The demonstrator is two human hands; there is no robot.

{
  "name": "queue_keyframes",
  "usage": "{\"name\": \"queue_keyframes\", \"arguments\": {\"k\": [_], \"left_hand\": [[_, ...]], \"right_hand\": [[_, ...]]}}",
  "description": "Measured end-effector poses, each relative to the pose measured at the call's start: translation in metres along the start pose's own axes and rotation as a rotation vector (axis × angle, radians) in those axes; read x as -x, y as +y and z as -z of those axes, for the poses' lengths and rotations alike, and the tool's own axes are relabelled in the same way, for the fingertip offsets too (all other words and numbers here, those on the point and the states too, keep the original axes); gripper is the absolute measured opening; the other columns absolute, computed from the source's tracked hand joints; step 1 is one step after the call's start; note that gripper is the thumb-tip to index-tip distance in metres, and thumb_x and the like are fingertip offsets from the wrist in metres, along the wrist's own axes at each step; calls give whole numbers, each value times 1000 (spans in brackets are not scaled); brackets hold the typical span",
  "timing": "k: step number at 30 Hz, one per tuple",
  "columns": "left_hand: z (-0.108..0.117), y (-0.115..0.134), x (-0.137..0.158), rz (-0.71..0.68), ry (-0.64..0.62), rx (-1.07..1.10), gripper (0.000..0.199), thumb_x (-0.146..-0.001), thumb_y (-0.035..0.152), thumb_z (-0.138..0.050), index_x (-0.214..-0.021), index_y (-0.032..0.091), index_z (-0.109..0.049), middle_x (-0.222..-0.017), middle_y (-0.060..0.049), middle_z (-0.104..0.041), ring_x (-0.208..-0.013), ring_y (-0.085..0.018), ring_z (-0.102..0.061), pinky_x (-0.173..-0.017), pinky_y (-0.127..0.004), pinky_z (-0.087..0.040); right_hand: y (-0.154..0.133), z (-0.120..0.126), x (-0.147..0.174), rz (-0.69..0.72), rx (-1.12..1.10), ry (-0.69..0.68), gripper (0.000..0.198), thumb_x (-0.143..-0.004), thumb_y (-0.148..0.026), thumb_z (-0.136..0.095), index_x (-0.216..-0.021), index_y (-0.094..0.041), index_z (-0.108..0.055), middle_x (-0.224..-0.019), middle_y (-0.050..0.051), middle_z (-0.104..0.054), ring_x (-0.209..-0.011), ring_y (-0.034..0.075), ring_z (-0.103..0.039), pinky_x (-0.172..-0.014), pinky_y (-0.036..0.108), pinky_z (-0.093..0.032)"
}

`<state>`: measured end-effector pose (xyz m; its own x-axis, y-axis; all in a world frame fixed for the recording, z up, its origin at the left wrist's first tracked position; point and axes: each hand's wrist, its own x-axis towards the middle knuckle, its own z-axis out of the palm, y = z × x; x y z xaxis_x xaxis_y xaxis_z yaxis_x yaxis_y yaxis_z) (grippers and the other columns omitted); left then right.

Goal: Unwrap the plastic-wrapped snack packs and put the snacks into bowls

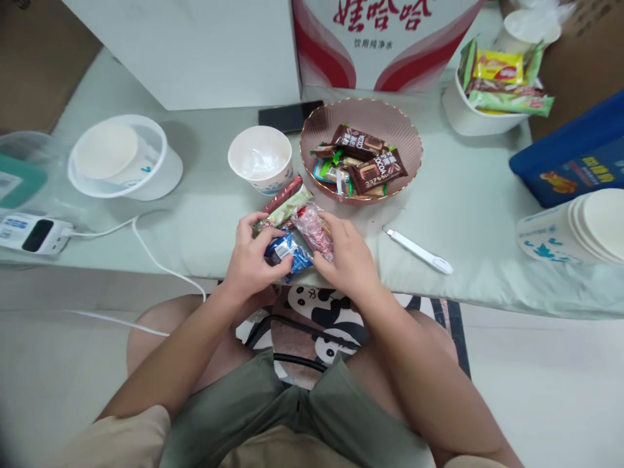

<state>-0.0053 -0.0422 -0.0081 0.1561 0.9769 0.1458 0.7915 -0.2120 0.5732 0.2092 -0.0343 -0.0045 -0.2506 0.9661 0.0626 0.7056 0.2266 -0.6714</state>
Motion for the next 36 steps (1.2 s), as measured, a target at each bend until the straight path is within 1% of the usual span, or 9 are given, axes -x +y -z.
{"name": "queue_keyframes", "arguments": {"k": [16, 20, 23, 25, 27, 30, 32, 34, 36], "left_hand": [[45, -42, 22, 178, 56, -2, 23, -73, 30, -70, -81, 22, -50, -135, -17, -47, -135, -38, -52, -113, -52, -47], [48, -57, 14, 291, 227, -6, 23, -80, 30, -71, -97, 20, -60, -147, -19, -36, -147, -40, -40, -122, -56, -36], [45, -68, 5, 341, 407, -21, 29, -87, 36, -67, -112, 19, -63, -148, -19, -36, -145, -38, -43, -122, -57, -36], [43, -71, 2, 277, 517, -48, 30, -89, 36, -64, -113, 18, -64, -142, -19, -42, -138, -36, -49, -120, -56, -38], [42, -69, 3, 82, 537, -71, 28, -86, 33, -65, -109, 18, -66, -132, -16, -52, -134, -34, -53, -119, -55, -39], [45, -52, 14, -244, 417, -62, 20, -80, 25, -66, -100, 21, -68, -117, -12, -64, -129, -35, -58, -115, -55, -42], [45, -35, 23, -366, 337, 44, 17, -78, 18, -64, -95, 21, -67, -109, -11, -68, -118, -31, -64, -105, -49, -50], [41, -19, 31, -420, 223, 254, 12, -80, 15, -61, -91, 20, -64, -96, -8, -69, -92, -22, -68, -82, -37, -57], [31, -6, 34, -327, 100, 494, 5, -85, 16, -59, -85, 20, -61, -79, -2, -66, -73, -15, -63, -69, -29, -54]], "right_hand": [[0, -8, -5, -81, -67, -20, 73, -74, -36, -65, -143, -20, -45, -123, 16, -68, -110, 36, -67, -96, 56, -54], [0, -11, -6, -91, -56, -6, 72, -74, -37, -65, -141, -19, -46, -122, 17, -67, -111, 36, -67, -98, 56, -54], [1, -12, -5, -95, -59, -5, 72, -74, -37, -65, -142, -20, -46, -122, 17, -68, -110, 35, -67, -97, 55, -55], [2, -13, -4, -96, -63, 3, 72, -74, -38, -66, -142, -21, -47, -122, 16, -68, -110, 35, -67, -97, 55, -54], [3, -13, -3, -98, -64, 6, 71, -75, -38, -66, -141, -21, -47, -123, 16, -68, -110, 35, -67, -98, 54, -54], [5, -15, -3, -93, -70, 19, 70, -75, -38, -66, -140, -20, -48, -123, 16, -67, -110, 34, -66, -98, 54, -54], [6, -16, -3, -83, -83, 48, 70, -74, -37, -67, -139, -21, -47, -121, 15, -67, -109, 33, -66, -97, 53, -54], [4, -18, -3, -69, -108, 99, 69, -74, -37, -68, -138, -22, -46, -119, 13, -66, -105, 31, -66, -95, 51, -55], [-1, -22, -2, -52, -157, 163, 68, -77, -36, -68, -138, -24, -42, -119, 12, -64, -101, 28, -65, -91, 48, -56]]}}
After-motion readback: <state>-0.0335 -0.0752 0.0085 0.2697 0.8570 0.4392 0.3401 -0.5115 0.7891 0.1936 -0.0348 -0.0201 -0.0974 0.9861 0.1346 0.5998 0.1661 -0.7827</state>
